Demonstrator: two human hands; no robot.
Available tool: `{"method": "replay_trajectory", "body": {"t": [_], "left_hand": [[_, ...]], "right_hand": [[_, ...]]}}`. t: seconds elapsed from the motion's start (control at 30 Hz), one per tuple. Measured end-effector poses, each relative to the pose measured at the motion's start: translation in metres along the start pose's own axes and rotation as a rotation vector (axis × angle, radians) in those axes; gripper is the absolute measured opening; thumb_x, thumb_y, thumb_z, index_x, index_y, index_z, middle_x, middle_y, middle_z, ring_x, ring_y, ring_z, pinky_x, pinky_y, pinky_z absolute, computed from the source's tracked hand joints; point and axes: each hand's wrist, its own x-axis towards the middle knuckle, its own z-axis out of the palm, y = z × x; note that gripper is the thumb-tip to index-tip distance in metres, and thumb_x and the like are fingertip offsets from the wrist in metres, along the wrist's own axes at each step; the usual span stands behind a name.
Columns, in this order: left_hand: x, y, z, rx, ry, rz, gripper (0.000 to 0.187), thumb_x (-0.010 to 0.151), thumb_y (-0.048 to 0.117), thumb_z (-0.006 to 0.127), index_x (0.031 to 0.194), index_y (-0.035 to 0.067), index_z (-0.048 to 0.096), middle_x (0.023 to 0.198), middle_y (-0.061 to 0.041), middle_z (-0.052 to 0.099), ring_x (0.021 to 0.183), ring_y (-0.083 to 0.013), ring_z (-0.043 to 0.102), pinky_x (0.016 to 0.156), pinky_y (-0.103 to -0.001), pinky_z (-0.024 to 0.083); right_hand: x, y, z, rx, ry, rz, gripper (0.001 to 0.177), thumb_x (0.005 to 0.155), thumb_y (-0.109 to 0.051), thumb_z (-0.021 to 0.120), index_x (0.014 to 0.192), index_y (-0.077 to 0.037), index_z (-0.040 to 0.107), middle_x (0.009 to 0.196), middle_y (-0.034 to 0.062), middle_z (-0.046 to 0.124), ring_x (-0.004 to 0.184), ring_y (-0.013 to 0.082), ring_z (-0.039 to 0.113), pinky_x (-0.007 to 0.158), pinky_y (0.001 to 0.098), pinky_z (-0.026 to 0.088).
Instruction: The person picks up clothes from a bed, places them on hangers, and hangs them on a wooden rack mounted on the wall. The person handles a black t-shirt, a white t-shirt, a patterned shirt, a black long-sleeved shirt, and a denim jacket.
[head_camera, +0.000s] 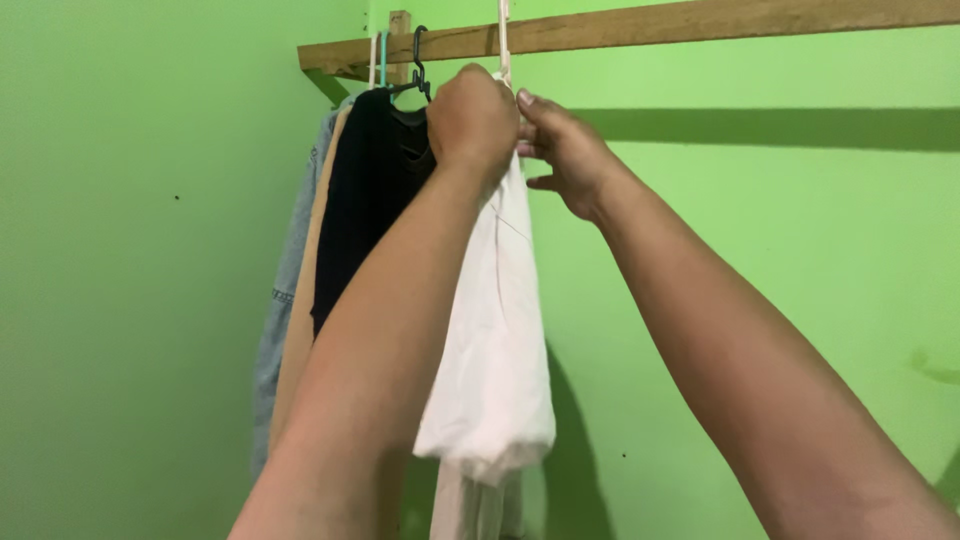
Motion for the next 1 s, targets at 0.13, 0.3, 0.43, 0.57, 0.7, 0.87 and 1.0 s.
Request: {"method": "replay_trajectory", "body": {"t": [0.13, 0.3, 0.43, 0.57, 0.7, 0.87, 1.0], "left_hand": [[0.034, -0.024, 0.019, 0.047, 0.109, 0.105, 0.025, 0.091, 0.026, 0.063, 0.088, 0.005, 0.076, 0.090, -0.019, 0.074, 0.086, -0.0388, 0.072, 0.078, -0.049, 0.056], [0.067, -0.046, 0.034, 0.048, 0.129, 0.201, 0.027, 0.092, 0.023, 0.061, 0.086, 0.002, 0.077, 0.093, -0.023, 0.074, 0.088, -0.0420, 0.072, 0.080, -0.050, 0.056], [0.089, -0.052, 0.033, 0.037, 0.152, 0.252, 0.026, 0.090, 0.022, 0.061, 0.086, 0.001, 0.076, 0.091, -0.024, 0.073, 0.086, -0.0427, 0.071, 0.076, -0.050, 0.056], [0.099, -0.058, 0.027, 0.004, 0.115, 0.249, 0.024, 0.089, 0.018, 0.059, 0.086, 0.003, 0.077, 0.093, -0.022, 0.075, 0.088, -0.0382, 0.075, 0.077, -0.049, 0.058], [0.105, -0.057, 0.015, 0.034, 0.013, 0.212, 0.024, 0.085, 0.028, 0.067, 0.089, 0.009, 0.080, 0.093, -0.023, 0.074, 0.089, -0.0399, 0.073, 0.081, -0.048, 0.057], [0.099, -0.057, 0.001, 0.015, -0.037, 0.215, 0.025, 0.089, 0.030, 0.067, 0.094, 0.010, 0.080, 0.098, -0.022, 0.074, 0.093, -0.0408, 0.072, 0.083, -0.050, 0.056], [0.095, -0.049, -0.006, 0.000, -0.068, 0.157, 0.026, 0.087, 0.031, 0.069, 0.092, 0.008, 0.080, 0.099, -0.022, 0.074, 0.093, -0.0404, 0.072, 0.083, -0.049, 0.056]], "right_hand": [[0.000, 0.020, 0.003, 0.005, -0.005, 0.013, 0.082, 0.083, -0.068, 0.056, 0.149, -0.020, 0.047, 0.129, -0.0002, 0.058, 0.116, 0.0191, 0.051, 0.105, 0.0594, 0.040], [0.008, 0.027, 0.007, -0.002, 0.000, 0.022, 0.091, 0.080, -0.072, 0.057, 0.155, -0.022, 0.038, 0.135, -0.0001, 0.055, 0.118, 0.0173, 0.051, 0.104, 0.0577, 0.040], [0.020, 0.026, 0.016, -0.016, 0.012, 0.006, 0.095, 0.082, -0.073, 0.053, 0.160, -0.023, 0.030, 0.148, 0.0068, 0.048, 0.132, 0.0253, 0.047, 0.108, 0.0581, 0.037], [0.033, 0.033, 0.028, -0.053, 0.010, -0.020, 0.094, 0.083, -0.072, 0.050, 0.159, -0.022, 0.027, 0.157, 0.0117, 0.049, 0.142, 0.0320, 0.047, 0.109, 0.0586, 0.037], [0.042, 0.042, 0.040, -0.061, 0.049, 0.043, 0.089, 0.086, -0.068, 0.047, 0.160, -0.023, 0.027, 0.159, 0.0098, 0.043, 0.143, 0.0324, 0.042, 0.108, 0.0595, 0.039], [0.047, 0.056, 0.051, -0.073, 0.124, 0.096, 0.085, 0.088, -0.065, 0.047, 0.159, -0.023, 0.028, 0.159, 0.0075, 0.042, 0.143, 0.0328, 0.041, 0.107, 0.0584, 0.040], [0.041, 0.055, 0.056, -0.109, 0.121, 0.102, 0.082, 0.088, -0.060, 0.046, 0.159, -0.023, 0.029, 0.156, 0.0070, 0.048, 0.141, 0.0293, 0.047, 0.105, 0.0541, 0.043]]}}
